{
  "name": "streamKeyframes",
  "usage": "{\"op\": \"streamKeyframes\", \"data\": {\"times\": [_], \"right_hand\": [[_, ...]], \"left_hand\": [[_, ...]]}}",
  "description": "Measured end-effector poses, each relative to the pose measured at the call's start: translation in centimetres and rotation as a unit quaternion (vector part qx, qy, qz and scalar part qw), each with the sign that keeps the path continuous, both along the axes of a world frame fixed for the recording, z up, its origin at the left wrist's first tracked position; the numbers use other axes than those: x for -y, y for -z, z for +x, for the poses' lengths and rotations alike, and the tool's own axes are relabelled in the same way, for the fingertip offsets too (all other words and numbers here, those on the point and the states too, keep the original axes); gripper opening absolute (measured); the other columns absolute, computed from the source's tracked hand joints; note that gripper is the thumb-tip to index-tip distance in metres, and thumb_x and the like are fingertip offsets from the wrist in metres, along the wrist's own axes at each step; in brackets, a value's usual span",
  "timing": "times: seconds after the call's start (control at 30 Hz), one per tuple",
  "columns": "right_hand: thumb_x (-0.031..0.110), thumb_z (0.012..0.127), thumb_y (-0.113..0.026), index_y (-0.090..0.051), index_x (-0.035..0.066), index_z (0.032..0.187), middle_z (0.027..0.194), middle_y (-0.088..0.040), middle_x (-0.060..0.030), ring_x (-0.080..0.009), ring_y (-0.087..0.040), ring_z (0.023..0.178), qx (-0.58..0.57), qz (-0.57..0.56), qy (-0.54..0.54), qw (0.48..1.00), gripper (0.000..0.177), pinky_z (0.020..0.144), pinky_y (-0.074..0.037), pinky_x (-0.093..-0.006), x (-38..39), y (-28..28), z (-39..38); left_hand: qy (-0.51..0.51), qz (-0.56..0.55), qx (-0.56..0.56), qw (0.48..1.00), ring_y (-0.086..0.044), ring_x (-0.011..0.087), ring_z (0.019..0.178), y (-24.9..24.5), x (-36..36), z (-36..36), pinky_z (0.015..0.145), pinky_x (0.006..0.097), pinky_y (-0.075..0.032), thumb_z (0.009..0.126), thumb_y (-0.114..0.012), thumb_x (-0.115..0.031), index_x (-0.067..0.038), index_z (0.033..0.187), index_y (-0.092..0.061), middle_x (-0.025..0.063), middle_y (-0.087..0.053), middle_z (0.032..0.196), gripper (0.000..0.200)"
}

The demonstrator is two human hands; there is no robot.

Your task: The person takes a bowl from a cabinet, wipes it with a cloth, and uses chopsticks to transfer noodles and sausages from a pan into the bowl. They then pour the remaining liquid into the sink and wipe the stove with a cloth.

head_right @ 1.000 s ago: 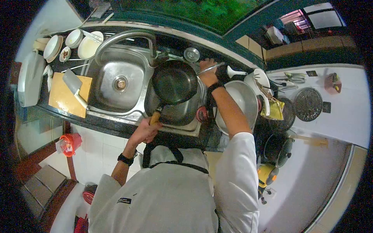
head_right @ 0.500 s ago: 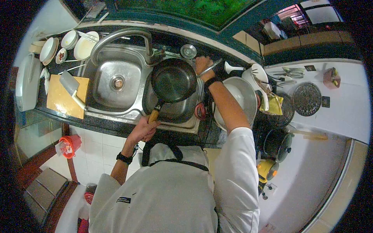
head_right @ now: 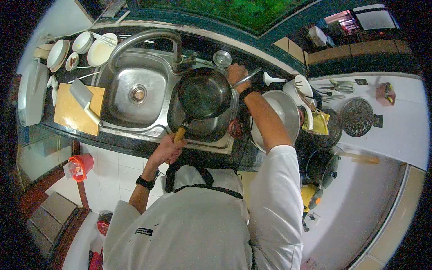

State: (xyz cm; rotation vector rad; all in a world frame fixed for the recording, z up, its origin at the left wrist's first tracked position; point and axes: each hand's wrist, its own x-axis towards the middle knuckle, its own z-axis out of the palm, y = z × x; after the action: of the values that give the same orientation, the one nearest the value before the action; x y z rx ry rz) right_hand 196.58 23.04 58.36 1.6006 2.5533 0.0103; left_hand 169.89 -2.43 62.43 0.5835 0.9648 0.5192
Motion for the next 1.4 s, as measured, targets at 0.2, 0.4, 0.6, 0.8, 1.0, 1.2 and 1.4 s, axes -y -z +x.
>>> {"op": "streamKeyframes", "data": {"times": [0.2, 0.4, 0.6, 0.8, 1.0, 1.2, 1.4], "right_hand": [[0.012, 0.067, -0.064, -0.064, 0.005, 0.079, 0.079, -0.061, -0.0170, -0.0339, -0.063, 0.074, -0.016, 0.002, -0.053, 0.998, 0.014, 0.067, -0.053, -0.0414, -1.2, 0.2, 2.4], [0.016, 0.056, -0.076, -0.064, 0.008, 0.077, 0.078, -0.062, -0.0112, -0.0295, -0.060, 0.082, 0.039, -0.038, -0.082, 0.995, 0.025, 0.071, -0.052, -0.0384, -2.0, -0.4, 3.5], [0.010, 0.056, -0.071, -0.061, 0.006, 0.076, 0.076, -0.058, -0.0105, -0.0295, -0.058, 0.079, -0.002, 0.019, -0.201, 0.979, 0.023, 0.070, -0.051, -0.0386, -2.2, 0.3, 4.3], [0.004, 0.062, -0.064, -0.062, 0.007, 0.076, 0.076, -0.059, -0.0110, -0.0290, -0.059, 0.079, -0.041, -0.001, -0.158, 0.987, 0.015, 0.073, -0.051, -0.0378, -2.5, 1.6, 4.5], [0.002, 0.064, -0.062, -0.062, 0.007, 0.079, 0.076, -0.059, -0.0106, -0.0286, -0.059, 0.079, -0.086, -0.033, -0.207, 0.974, 0.016, 0.070, -0.051, -0.0373, -2.4, 0.7, 4.7], [-0.001, 0.066, -0.060, -0.060, 0.007, 0.079, 0.076, -0.058, -0.0097, -0.0295, -0.058, 0.078, -0.111, -0.019, -0.230, 0.967, 0.016, 0.070, -0.051, -0.0370, -2.2, 0.6, 4.8], [0.000, 0.069, -0.061, -0.059, 0.007, 0.082, 0.075, -0.057, -0.0111, -0.0287, -0.058, 0.079, -0.133, -0.030, -0.263, 0.955, 0.015, 0.069, -0.051, -0.0375, -2.0, 0.0, 4.8]], "left_hand": [[0.015, 0.034, -0.028, 0.999, -0.037, 0.0046, 0.035, 0.3, 0.0, 0.1, 0.031, 0.0221, -0.032, 0.090, -0.054, -0.020, -0.006, 0.085, -0.042, -0.0045, -0.040, 0.049, 0.019], [0.023, 0.014, -0.005, 1.000, -0.038, 0.0047, 0.036, 0.0, 0.0, 0.2, 0.030, 0.0224, -0.032, 0.090, -0.054, -0.019, -0.005, 0.083, -0.042, -0.0032, -0.041, 0.050, 0.020], [0.040, 0.016, -0.025, 0.999, -0.039, 0.0056, 0.036, 0.3, 0.3, 0.6, 0.031, 0.0227, -0.032, 0.089, -0.055, -0.019, -0.005, 0.083, -0.043, -0.0032, -0.041, 0.050, 0.019], [0.022, 0.004, 0.022, 1.000, -0.038, 0.0055, 0.035, 0.1, 0.5, 0.9, 0.031, 0.0225, -0.030, 0.090, -0.053, -0.017, -0.004, 0.084, -0.044, -0.0034, -0.040, 0.048, 0.017], [0.024, -0.017, 0.028, 0.999, -0.037, 0.0049, 0.035, 0.0, 0.5, 0.9, 0.030, 0.0221, -0.030, 0.090, -0.053, -0.015, -0.005, 0.087, -0.043, -0.0040, -0.039, 0.048, 0.015], [0.013, 0.006, 0.030, 0.999, -0.036, 0.0042, 0.035, -0.1, 0.5, 0.7, 0.030, 0.0220, -0.030, 0.091, -0.052, -0.017, -0.006, 0.089, -0.042, -0.0045, -0.039, 0.049, 0.015], [0.027, 0.013, 0.027, 0.999, -0.036, 0.0039, 0.035, 0.2, 0.7, 0.6, 0.030, 0.0213, -0.030, 0.092, -0.053, -0.020, -0.006, 0.089, -0.042, -0.0049, -0.039, 0.049, 0.018]]}}
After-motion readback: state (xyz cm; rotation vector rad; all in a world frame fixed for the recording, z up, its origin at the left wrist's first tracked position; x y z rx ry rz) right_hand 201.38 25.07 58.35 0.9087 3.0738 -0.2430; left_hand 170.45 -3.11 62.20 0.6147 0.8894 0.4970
